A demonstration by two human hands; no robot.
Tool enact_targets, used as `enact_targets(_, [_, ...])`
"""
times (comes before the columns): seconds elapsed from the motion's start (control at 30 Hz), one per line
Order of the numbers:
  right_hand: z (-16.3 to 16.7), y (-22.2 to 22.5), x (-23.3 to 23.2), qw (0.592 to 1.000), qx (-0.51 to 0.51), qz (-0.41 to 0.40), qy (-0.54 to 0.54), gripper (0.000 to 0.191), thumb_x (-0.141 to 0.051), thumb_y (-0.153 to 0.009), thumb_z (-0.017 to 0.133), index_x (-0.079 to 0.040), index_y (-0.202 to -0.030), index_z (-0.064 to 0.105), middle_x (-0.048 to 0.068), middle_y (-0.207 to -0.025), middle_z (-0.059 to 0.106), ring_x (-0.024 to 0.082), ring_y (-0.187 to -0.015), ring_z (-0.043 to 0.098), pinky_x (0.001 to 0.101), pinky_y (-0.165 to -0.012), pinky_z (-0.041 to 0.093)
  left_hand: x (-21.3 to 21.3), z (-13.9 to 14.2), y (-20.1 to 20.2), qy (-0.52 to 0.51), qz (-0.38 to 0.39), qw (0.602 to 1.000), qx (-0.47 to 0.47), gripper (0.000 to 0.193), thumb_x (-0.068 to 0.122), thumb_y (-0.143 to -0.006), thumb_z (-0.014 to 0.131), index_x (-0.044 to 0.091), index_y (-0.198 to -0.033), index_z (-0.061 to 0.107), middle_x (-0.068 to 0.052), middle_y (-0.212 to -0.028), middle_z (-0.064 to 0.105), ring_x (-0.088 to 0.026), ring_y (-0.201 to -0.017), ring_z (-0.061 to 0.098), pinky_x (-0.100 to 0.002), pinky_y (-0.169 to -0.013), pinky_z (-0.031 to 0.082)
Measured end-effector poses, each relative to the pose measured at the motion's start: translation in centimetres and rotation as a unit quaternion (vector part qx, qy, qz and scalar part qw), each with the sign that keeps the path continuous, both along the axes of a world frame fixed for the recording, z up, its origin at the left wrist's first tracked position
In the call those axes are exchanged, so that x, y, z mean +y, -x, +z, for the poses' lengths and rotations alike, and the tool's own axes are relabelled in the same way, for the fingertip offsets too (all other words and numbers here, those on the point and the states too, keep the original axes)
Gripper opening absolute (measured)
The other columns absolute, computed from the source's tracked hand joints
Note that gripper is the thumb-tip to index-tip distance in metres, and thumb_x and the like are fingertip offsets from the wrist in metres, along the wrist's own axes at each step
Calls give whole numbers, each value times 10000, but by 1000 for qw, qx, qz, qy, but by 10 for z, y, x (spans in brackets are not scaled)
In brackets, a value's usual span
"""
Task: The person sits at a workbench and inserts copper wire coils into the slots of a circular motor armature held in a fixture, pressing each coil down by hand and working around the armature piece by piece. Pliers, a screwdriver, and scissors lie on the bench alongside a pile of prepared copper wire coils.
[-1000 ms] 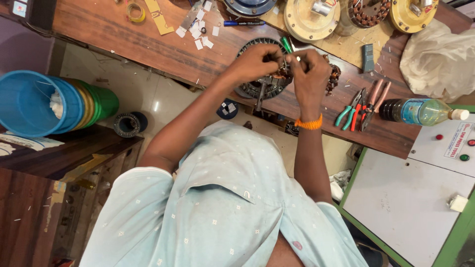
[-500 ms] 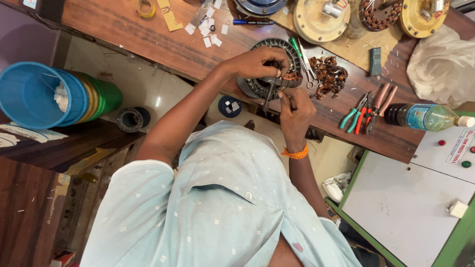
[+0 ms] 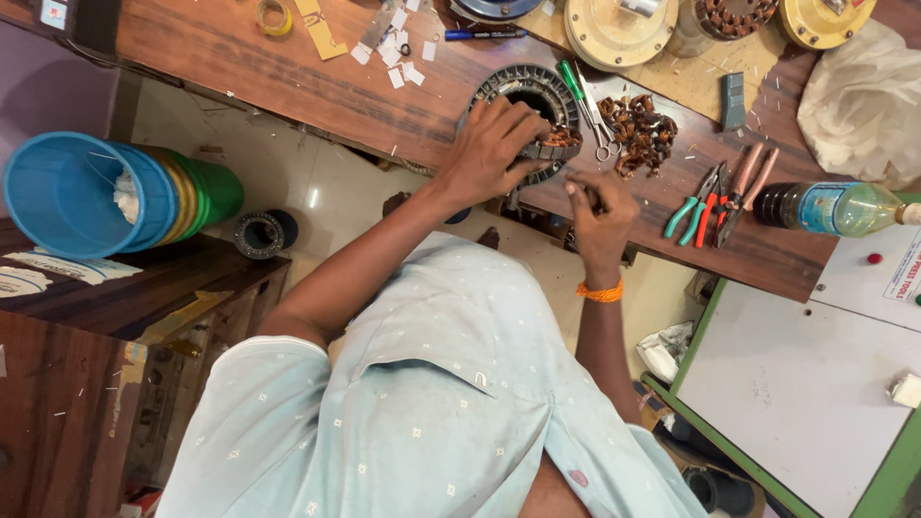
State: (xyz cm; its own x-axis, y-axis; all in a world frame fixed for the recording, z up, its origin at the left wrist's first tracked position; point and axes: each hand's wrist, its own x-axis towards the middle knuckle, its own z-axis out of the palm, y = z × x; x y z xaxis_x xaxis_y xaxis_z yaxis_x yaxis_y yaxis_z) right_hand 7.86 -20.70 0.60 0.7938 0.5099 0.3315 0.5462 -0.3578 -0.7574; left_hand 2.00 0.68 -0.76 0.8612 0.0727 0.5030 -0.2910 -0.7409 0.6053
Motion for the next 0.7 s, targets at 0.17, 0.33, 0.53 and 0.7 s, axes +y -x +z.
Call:
enact_targets(0.17, [24,-19,14,999,-26,33,21,74,5,-920,787,4,-959,724,74,-788,565,135,-655,463,307,-592,352,2,-10,0,2,5,1000,-15,413,220,-845,859,114,-1159,612,-35,-1094,592,-264,-1017,530,-435,-893,403])
enact_targets(0.33, [25,-34,37,1000,-10,20,21,63,0,-934,788,-2,-963,732,45,-784,567,113,-686,470,290,-608,366,2,-8,-1,8,7,999,-31,429,226,-838,864,101,-1161,611,-39,-1097,594,-263,-1025,542,-432,-869,396])
enact_targets(0.53, [26,-63,53,992,115,34,42,43,-22,-932,772,-3,-969,761,-46,-655,494,46,-602,365,264,-530,284,-2,12,0,76,41,996,-10,383,344,-883,828,111,-1095,612,-34,-992,633,-248,-980,586,-439,-859,411])
enact_targets(0.7, [28,-71,66,993,100,16,67,58,-70,-918,807,-21,-937,783,-64,-616,477,43,-569,344,260,-506,245,-5,27,-34,182,124,955,197,404,355,-832,739,105,-1131,633,-59,-781,672,-260,-797,637,-456,-729,456])
